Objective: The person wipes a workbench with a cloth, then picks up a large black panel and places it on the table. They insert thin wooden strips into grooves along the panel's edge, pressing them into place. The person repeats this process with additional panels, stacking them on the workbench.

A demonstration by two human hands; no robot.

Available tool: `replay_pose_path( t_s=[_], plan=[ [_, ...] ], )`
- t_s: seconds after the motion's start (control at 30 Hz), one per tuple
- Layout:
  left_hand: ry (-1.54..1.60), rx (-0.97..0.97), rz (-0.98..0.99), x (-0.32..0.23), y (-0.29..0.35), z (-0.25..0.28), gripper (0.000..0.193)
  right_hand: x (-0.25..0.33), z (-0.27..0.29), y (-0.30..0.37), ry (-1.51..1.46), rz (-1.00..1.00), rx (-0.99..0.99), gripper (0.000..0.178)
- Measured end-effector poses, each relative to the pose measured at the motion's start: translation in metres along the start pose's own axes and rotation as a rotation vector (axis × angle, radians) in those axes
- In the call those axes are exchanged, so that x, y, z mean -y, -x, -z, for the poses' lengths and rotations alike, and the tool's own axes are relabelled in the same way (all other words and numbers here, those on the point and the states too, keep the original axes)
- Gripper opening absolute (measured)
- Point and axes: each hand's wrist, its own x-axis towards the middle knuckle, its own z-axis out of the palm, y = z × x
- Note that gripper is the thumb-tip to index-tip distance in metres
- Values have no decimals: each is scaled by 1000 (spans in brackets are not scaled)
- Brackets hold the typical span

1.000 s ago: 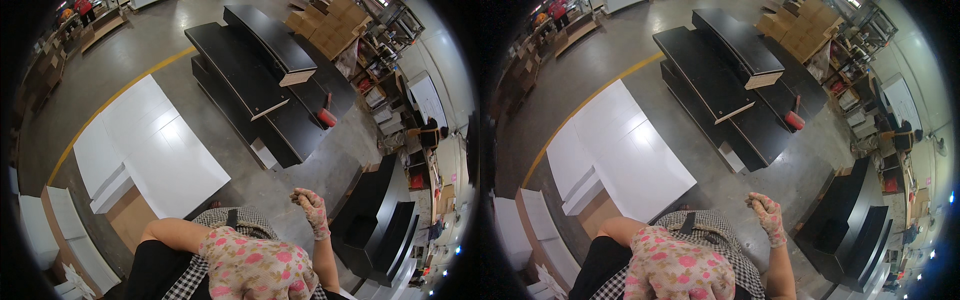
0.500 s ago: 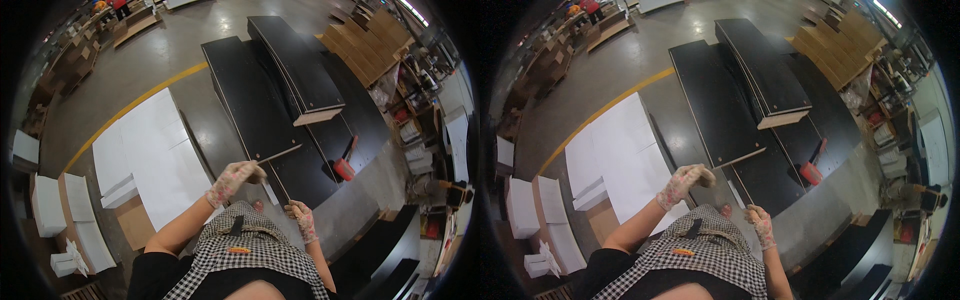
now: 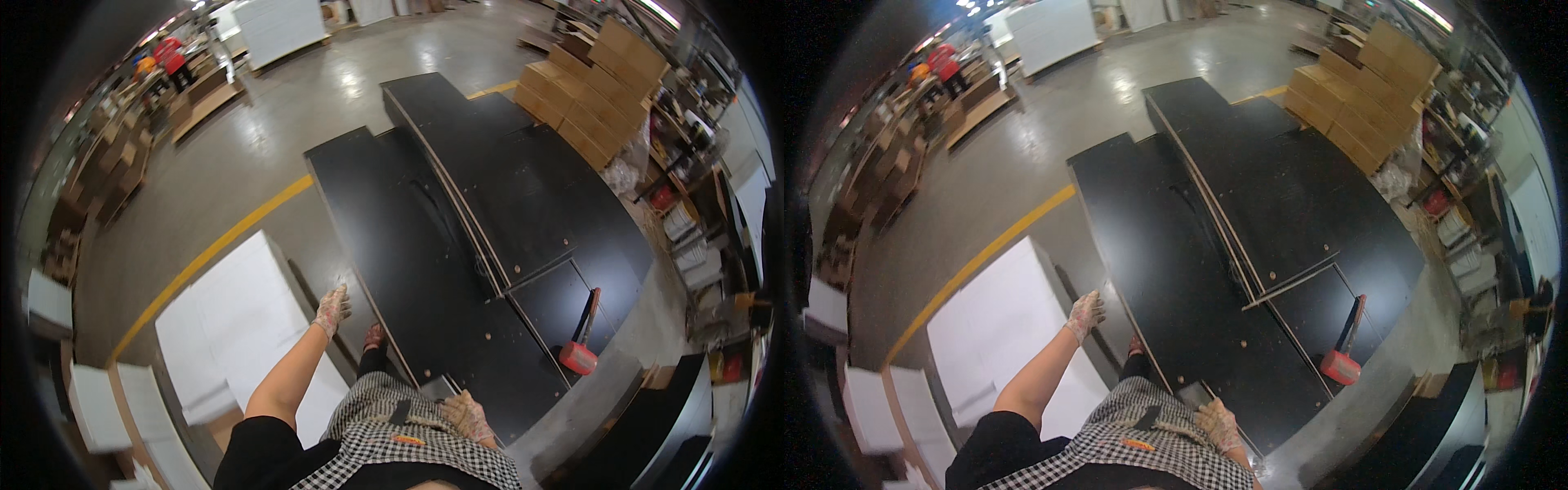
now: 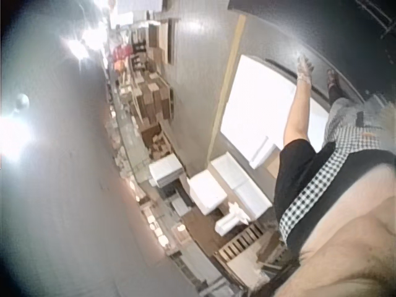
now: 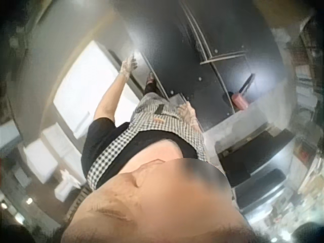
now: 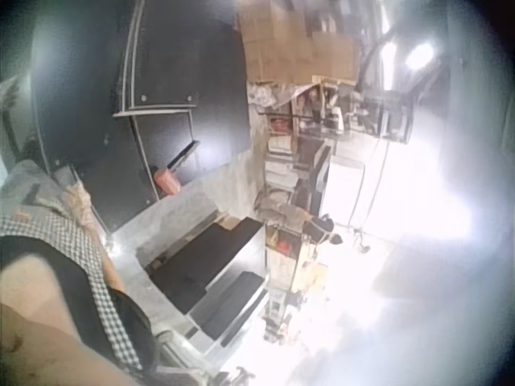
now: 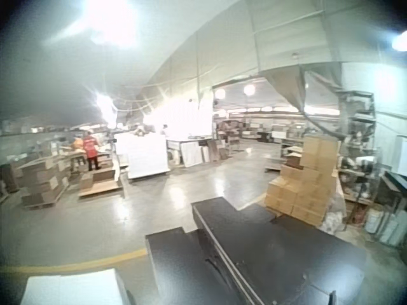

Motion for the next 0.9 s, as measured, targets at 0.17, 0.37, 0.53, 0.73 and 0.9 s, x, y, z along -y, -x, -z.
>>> replay_pose_path(
  t_s=[0.17, 0.37, 0.53, 0.73, 0.9],
  plan=[
    [-156, -36, 54, -65, -147, -7, 89, -26, -67, -68, -211, -65, -204, 92],
    [-146, 24, 190, -81, -211, -8, 87, -29, -107, -97, -363, 195, -491, 88],
    [-113, 23, 109, -82, -203, -5, 101, -22, -134, -100, -315, 147, -617, 104],
    [-250, 15, -111, -144, -152, -8, 93, -27, -175, -40, -88, 94, -782, 94],
    [-559, -182, -166, -194, -81, -29, 70, -26, -164, 19, 62, 12, -704, 83]
  ],
)
